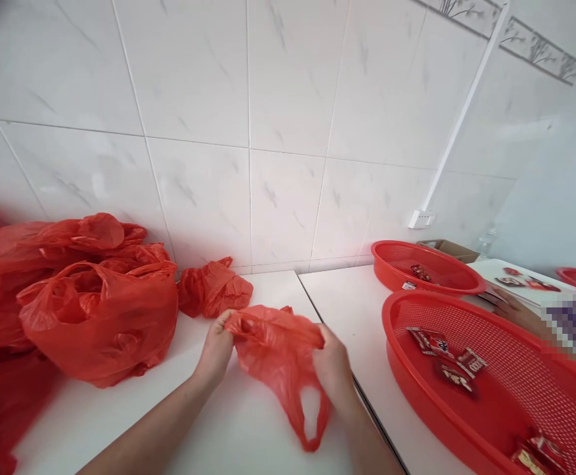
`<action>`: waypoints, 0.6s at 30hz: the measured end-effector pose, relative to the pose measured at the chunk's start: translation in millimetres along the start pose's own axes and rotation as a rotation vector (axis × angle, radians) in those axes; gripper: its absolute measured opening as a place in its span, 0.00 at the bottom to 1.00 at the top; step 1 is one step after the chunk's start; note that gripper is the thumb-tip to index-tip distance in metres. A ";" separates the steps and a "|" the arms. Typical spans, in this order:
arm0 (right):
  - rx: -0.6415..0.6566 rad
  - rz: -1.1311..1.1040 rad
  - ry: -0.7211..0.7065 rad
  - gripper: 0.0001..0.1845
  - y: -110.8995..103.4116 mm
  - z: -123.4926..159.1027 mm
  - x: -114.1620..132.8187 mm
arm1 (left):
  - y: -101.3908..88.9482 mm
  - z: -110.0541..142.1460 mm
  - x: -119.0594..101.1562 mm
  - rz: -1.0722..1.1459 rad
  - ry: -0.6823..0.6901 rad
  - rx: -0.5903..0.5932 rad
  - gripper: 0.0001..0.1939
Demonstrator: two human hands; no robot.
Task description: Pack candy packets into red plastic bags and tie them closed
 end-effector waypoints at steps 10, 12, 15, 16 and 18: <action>-0.345 0.395 -0.628 0.10 -23.8 38.5 94.4 | -0.2 -4.2 25.5 0.244 -0.207 -0.012 0.10; -0.196 0.378 -0.647 0.08 6.9 46.6 100.5 | 8.2 -1.0 23.9 0.262 -0.216 0.036 0.10; 0.041 0.416 -0.529 0.15 45.7 37.1 77.8 | 20.3 4.6 19.5 0.278 -0.242 0.121 0.12; 0.035 0.427 -0.513 0.14 47.2 31.1 70.6 | 26.0 7.4 19.6 0.274 -0.274 0.165 0.13; -0.073 0.425 -0.503 0.12 35.2 18.2 59.8 | 39.2 15.6 21.4 0.250 -0.358 0.269 0.12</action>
Point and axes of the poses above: each hand's wrist, its own z-axis away from the middle knuckle, its own y-axis out of the palm, x = y × z, the point moved 10 cm from there along -z, towards the middle knuckle, and after that the axes turned 10 degrees about -y, right-handed, at the moved point
